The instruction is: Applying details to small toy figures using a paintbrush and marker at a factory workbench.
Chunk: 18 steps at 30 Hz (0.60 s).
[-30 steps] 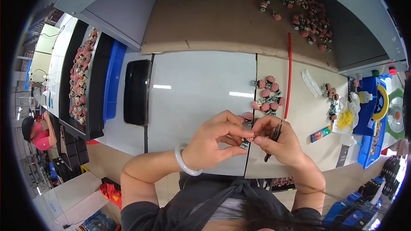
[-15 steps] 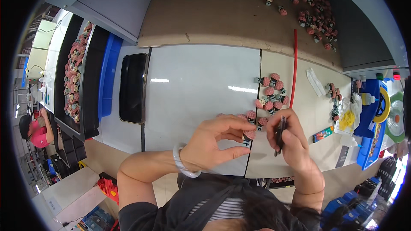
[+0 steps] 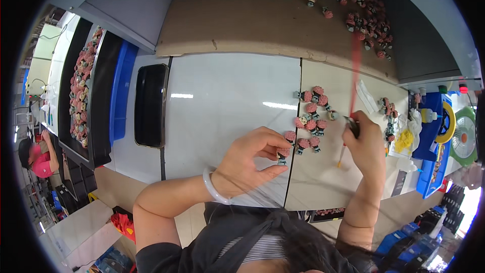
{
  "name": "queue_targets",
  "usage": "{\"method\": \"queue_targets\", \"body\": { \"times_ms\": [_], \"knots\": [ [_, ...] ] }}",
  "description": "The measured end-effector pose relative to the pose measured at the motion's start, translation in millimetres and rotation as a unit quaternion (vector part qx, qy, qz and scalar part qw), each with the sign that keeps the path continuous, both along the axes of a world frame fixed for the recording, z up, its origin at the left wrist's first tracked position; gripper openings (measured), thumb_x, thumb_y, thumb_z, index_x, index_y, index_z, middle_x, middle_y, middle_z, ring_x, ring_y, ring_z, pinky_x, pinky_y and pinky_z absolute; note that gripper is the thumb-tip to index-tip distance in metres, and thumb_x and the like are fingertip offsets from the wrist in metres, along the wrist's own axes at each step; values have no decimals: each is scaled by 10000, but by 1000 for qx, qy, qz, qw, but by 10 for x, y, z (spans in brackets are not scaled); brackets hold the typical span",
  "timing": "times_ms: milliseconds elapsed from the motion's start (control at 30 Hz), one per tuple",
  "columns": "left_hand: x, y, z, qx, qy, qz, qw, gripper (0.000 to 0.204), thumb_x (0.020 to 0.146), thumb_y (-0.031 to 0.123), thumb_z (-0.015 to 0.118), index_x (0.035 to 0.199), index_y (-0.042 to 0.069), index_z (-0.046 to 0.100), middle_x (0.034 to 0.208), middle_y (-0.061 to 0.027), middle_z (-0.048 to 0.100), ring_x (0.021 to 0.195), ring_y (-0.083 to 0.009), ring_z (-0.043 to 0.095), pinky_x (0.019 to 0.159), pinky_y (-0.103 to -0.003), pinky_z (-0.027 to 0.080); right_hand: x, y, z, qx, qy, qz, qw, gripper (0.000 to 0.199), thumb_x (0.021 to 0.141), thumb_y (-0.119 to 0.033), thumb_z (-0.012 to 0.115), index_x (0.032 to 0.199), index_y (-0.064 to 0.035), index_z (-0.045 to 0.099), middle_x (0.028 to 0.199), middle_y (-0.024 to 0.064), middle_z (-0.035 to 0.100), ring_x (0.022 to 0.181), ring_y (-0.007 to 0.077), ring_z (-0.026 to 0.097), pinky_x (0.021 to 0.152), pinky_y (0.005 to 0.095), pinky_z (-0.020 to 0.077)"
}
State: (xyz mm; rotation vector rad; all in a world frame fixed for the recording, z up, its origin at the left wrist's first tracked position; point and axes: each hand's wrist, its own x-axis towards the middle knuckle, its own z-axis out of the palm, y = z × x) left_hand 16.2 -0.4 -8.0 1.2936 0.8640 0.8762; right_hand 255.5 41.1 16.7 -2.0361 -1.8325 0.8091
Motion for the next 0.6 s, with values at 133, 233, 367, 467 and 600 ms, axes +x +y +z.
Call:
{"method": "queue_targets", "body": {
  "times_ms": [133,233,367,467,600],
  "knots": [
    [43,7,24,-2,41,0,999,359,654,-58,696,956,33,525,931,-81,509,854,-173,601,717,-273,520,-86,-288,214,193,310,-110,925,66,760,-48,470,785,-1,430,555,50,456,454,96,430,403,203,325],
    [57,3,39,11,59,10,998,341,647,-42,711,923,32,525,897,-75,502,822,-172,614,704,-269,532,-163,-413,187,278,439,6,854,121,812,-101,493,798,-15,408,571,101,499,442,138,471,425,227,388],
    [53,-24,70,15,46,8,999,340,649,-41,715,915,30,515,904,-75,492,852,-189,618,737,-275,528,-313,-473,71,242,345,182,888,162,731,10,559,842,-19,444,654,89,562,544,188,572,500,269,458],
    [58,-41,50,-55,9,18,998,345,656,-47,711,918,29,499,919,-73,483,901,-208,612,767,-281,519,-282,-410,85,209,240,104,942,74,782,63,442,803,-6,425,705,127,536,513,174,529,497,265,447],
    [69,-41,65,-52,-29,-2,998,373,684,-65,681,968,27,457,955,-74,461,997,-236,571,824,-309,498,-301,-514,125,239,387,119,882,86,763,56,443,811,-15,442,600,110,547,521,166,534,484,232,420]
  ]
}}
